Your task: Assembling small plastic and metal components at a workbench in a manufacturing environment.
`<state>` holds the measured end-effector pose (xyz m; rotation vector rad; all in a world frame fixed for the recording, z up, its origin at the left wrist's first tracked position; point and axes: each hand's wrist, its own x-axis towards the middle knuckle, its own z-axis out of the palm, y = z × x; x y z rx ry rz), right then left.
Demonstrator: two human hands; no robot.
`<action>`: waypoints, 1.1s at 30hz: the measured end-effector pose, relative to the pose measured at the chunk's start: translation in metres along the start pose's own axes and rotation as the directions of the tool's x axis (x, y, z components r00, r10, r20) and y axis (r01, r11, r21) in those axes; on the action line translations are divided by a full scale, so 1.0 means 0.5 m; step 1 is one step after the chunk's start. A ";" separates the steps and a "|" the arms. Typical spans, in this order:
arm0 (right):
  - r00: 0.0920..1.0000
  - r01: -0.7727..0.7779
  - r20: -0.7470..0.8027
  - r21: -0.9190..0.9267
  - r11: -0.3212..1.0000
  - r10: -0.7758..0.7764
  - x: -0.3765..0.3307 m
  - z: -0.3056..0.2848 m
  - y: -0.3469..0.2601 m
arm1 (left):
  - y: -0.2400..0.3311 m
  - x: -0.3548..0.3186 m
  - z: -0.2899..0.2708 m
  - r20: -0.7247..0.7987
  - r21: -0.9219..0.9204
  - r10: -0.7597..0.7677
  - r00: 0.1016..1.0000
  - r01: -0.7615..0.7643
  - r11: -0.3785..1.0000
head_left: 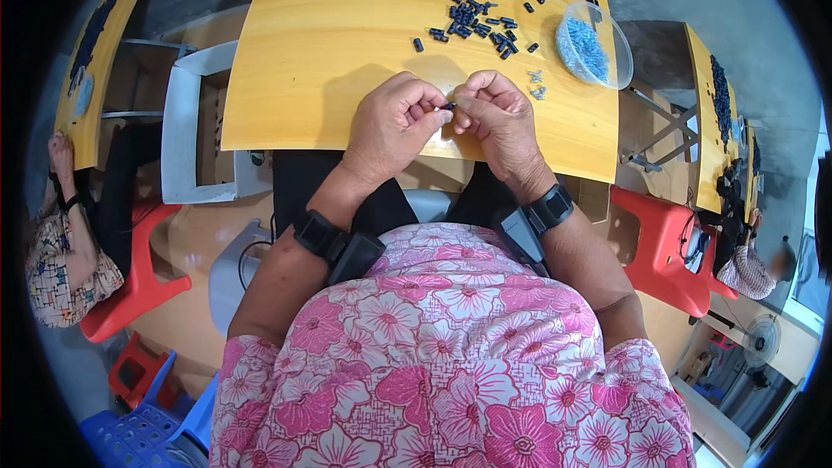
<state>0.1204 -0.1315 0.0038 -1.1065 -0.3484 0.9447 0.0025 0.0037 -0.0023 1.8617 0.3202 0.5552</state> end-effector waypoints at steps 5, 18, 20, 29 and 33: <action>1.000 0.016 0.001 -0.011 1.000 -0.016 0.000 0.002 0.003 | 0.000 -0.001 -0.001 0.001 -0.010 -0.020 1.000 0.020 1.000; 0.989 0.109 -0.085 -0.141 0.984 -0.122 -0.012 0.025 0.013 | -0.002 0.000 -0.002 0.000 -0.014 -0.036 0.999 0.036 0.999; 0.987 0.115 -0.094 -0.172 0.978 -0.133 -0.013 0.027 0.013 | -0.003 0.000 -0.001 -0.006 -0.014 -0.033 0.999 0.033 0.999; 0.989 0.099 -0.086 -0.199 0.975 -0.118 -0.022 0.019 0.012 | 0.001 0.000 -0.004 -0.008 -0.041 -0.040 0.999 0.039 0.998; 0.979 0.152 -0.063 -0.411 0.899 -0.195 -0.027 0.017 0.010 | -0.001 0.001 -0.004 -0.016 -0.070 -0.041 0.999 0.040 0.997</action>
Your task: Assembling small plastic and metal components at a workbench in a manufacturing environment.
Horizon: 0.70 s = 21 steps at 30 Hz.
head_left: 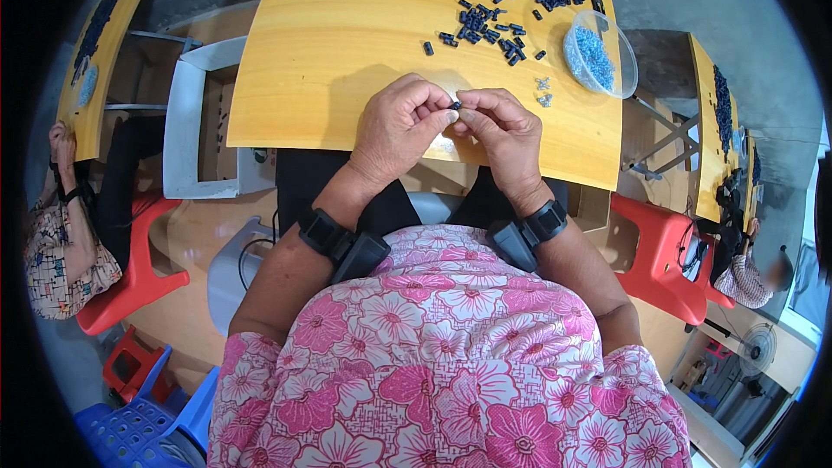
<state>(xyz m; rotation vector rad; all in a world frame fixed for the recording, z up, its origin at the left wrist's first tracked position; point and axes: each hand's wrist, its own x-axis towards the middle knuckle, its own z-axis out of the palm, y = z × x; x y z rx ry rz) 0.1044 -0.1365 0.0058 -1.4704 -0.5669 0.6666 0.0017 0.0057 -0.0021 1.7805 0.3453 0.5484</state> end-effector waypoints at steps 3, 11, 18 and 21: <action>0.998 0.060 -0.020 -0.091 0.994 -0.062 -0.001 0.002 -0.005 | -0.005 -0.002 0.001 0.024 -0.008 -0.005 1.000 0.005 1.000; 0.994 0.105 -0.030 -0.118 0.987 -0.110 -0.003 0.006 -0.008 | -0.005 0.003 0.001 0.011 -0.022 -0.008 1.000 0.009 1.000; 0.989 0.140 -0.021 -0.173 0.975 -0.146 -0.016 0.010 0.000 | -0.005 -0.006 0.002 -0.020 -0.025 -0.005 1.000 0.005 1.000; 0.979 0.192 -0.024 -0.227 0.955 -0.203 -0.013 0.005 0.016 | -0.005 -0.007 0.003 -0.014 -0.038 -0.012 1.000 0.011 0.999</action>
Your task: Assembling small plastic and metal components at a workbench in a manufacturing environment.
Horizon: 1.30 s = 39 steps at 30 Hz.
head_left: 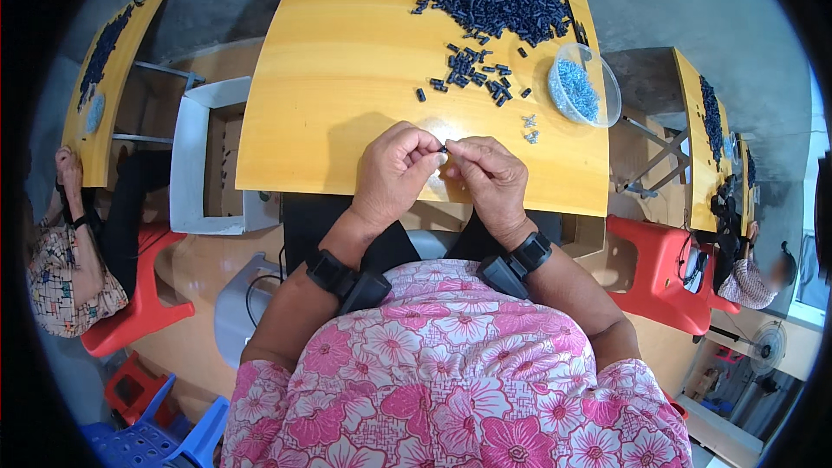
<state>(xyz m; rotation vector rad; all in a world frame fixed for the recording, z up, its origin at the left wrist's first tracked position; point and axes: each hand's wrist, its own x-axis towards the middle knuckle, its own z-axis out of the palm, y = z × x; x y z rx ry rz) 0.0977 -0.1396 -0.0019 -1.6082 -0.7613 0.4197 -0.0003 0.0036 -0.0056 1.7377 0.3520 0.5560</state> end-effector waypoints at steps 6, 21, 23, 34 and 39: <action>0.999 0.046 0.006 0.001 0.999 -0.046 0.001 0.003 0.008 | -0.002 -0.001 0.000 -0.004 0.003 0.008 1.000 -0.008 1.000; 0.981 -0.193 0.036 0.252 0.948 0.190 0.009 -0.002 -0.006 | -0.001 0.007 0.001 -0.008 -0.013 -0.010 1.000 0.010 1.000; 0.989 -0.146 0.018 0.197 0.969 0.146 0.008 0.000 -0.008 | 0.000 0.006 0.000 -0.006 -0.018 -0.010 1.000 0.010 1.000; 0.999 -0.022 -0.039 0.061 0.998 0.025 0.000 0.014 -0.004 | -0.003 0.005 -0.001 0.011 0.011 -0.011 1.000 0.011 1.000; 0.997 0.073 -0.003 -0.044 0.996 -0.073 0.003 0.011 -0.005 | -0.008 0.007 -0.002 0.030 0.049 0.019 0.999 -0.020 0.999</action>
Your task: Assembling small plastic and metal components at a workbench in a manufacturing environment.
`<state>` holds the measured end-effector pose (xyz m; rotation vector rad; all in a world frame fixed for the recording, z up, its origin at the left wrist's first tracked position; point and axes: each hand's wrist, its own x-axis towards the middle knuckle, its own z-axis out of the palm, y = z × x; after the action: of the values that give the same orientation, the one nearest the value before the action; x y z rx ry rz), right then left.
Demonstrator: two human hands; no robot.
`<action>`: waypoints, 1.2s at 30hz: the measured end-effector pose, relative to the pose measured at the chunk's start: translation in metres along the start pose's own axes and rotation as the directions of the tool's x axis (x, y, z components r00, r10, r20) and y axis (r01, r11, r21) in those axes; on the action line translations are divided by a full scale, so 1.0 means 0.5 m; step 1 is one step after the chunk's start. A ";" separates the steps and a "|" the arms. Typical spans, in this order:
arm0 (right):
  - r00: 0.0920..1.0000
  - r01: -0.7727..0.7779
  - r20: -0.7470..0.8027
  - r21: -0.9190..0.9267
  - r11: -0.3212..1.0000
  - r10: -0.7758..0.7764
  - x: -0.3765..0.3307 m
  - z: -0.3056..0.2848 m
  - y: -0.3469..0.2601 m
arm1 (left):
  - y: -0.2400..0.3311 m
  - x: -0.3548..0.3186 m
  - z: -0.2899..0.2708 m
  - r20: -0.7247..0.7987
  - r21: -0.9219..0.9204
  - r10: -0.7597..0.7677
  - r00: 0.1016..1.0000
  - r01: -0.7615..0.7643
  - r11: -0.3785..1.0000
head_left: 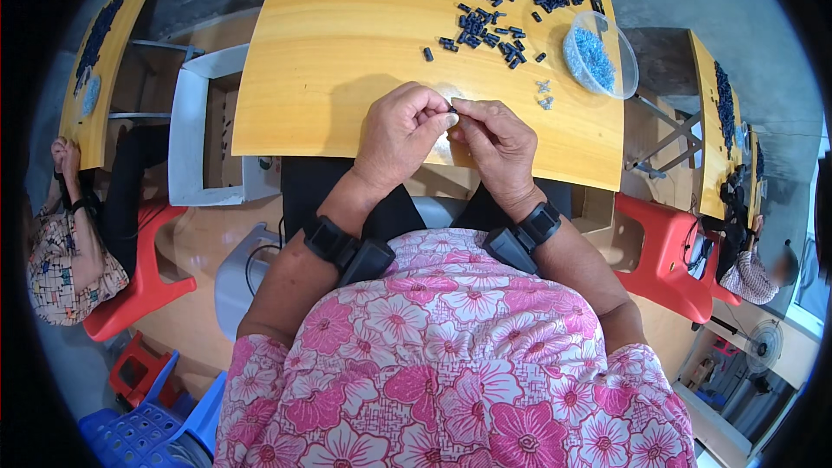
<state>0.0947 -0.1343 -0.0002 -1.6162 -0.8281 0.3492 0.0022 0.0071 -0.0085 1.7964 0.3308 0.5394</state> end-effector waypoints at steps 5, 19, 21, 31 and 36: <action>1.000 0.020 0.013 -0.050 0.999 -0.020 -0.003 -0.003 0.003 | -0.001 -0.002 0.003 -0.006 0.026 -0.015 1.000 0.015 1.000; 0.981 -0.190 0.006 0.213 0.958 0.193 0.004 -0.013 0.003 | -0.002 0.002 0.007 -0.029 -0.066 -0.057 0.998 0.055 0.996; 0.980 -0.193 0.002 0.218 0.957 0.197 0.003 -0.013 0.001 | -0.001 0.002 0.007 -0.042 -0.081 -0.024 0.999 0.021 0.997; 0.999 0.029 0.020 -0.067 0.997 -0.028 -0.012 -0.006 0.015 | 0.013 -0.003 0.005 0.007 0.019 -0.002 1.000 0.002 1.000; 0.993 0.117 0.048 -0.164 0.979 -0.111 0.003 -0.010 0.000 | 0.021 -0.003 -0.001 0.041 0.004 -0.024 0.999 0.024 1.000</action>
<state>0.0989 -0.1371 0.0013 -1.7120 -0.9972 0.2352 0.0001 0.0038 0.0013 1.8022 0.3252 0.4845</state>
